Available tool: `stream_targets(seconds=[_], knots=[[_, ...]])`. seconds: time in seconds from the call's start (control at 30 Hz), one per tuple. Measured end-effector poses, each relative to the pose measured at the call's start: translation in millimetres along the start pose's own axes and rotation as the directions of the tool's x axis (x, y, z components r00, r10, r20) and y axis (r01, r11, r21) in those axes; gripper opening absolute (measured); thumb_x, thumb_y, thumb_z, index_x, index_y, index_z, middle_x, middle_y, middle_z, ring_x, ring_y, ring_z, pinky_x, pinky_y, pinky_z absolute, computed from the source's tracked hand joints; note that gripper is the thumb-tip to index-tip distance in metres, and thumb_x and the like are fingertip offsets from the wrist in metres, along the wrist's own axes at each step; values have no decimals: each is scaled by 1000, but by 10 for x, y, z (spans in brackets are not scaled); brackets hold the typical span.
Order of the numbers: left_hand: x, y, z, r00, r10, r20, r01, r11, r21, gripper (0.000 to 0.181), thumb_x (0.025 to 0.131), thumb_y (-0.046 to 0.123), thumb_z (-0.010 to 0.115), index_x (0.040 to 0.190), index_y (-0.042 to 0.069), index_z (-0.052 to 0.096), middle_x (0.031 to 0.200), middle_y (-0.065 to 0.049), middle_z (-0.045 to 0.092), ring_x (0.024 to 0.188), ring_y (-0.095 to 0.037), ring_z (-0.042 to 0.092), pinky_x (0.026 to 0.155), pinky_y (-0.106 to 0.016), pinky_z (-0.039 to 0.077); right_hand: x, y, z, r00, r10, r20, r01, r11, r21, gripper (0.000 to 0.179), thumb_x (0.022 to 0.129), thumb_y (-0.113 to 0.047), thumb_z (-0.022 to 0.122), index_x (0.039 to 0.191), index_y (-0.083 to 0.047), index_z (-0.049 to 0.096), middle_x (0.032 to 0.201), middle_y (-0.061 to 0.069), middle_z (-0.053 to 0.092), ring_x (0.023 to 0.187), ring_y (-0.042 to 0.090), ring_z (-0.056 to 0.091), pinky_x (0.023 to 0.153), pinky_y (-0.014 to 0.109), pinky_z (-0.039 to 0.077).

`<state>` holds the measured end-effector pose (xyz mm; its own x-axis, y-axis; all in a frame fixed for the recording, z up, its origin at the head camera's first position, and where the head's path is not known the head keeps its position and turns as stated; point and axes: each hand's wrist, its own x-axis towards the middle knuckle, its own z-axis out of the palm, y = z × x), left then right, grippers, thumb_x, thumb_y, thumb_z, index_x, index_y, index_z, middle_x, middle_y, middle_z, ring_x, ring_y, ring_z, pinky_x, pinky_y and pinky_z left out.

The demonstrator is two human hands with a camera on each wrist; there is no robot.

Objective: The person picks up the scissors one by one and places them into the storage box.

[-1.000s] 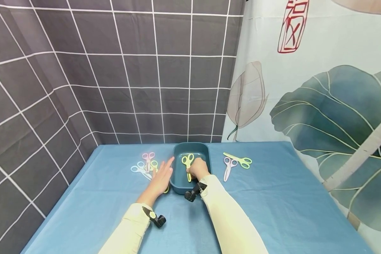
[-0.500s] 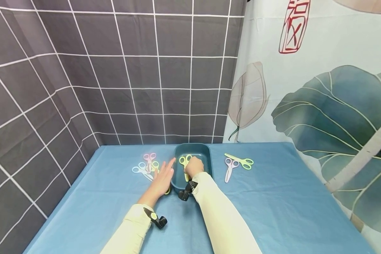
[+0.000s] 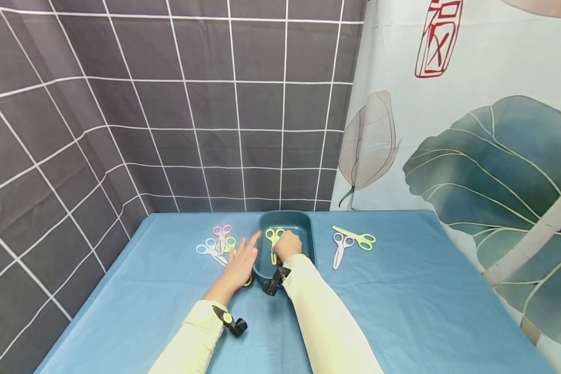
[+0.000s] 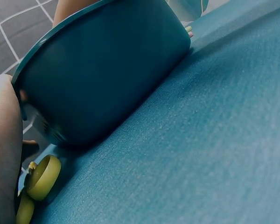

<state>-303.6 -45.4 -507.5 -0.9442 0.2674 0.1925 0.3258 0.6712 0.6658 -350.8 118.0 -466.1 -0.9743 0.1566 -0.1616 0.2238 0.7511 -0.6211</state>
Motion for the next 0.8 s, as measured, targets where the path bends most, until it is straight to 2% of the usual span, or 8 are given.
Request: stream_targets(seconds=[0.23, 0.4, 0.6, 0.8], knots=[[4, -6, -4, 1000, 5, -4, -5, 1000, -1, 50, 112, 32, 26, 161, 25, 28, 162, -5, 35, 155, -35, 12, 120, -63, -1, -4, 20, 4, 1000, -15, -10, 15, 1000, -2, 25, 84, -22, 83, 83, -2, 67, 54, 7, 63, 42, 16, 63, 49, 28, 51], [-18, 17, -5, 1000, -4, 2, 4, 1000, 4, 49, 112, 33, 25, 161, 26, 28, 163, -3, 33, 155, -34, 12, 120, -63, 0, -5, 38, 16, 1000, -4, -3, 4, 1000, -6, 29, 87, -27, 82, 83, -2, 67, 52, 7, 63, 43, 16, 63, 51, 28, 50], [-22, 33, 0, 1000, 1, -8, -1, 1000, 1, 49, 112, 32, 25, 160, 24, 30, 162, -4, 36, 154, -36, 13, 120, -64, -1, -4, 49, 44, 1000, 10, -22, -10, 1000, -22, 32, 88, -31, 80, 85, -1, 68, 54, 7, 63, 42, 15, 63, 53, 29, 51], [-14, 18, 3, 1000, 4, -16, -4, 1000, -2, 49, 112, 31, 26, 160, 22, 31, 160, -7, 38, 154, -36, 13, 119, -64, -1, 32, 51, 76, 999, -20, -41, 18, 999, -42, 31, 90, -31, 78, 80, -3, 69, 55, 8, 63, 43, 17, 62, 52, 31, 51]])
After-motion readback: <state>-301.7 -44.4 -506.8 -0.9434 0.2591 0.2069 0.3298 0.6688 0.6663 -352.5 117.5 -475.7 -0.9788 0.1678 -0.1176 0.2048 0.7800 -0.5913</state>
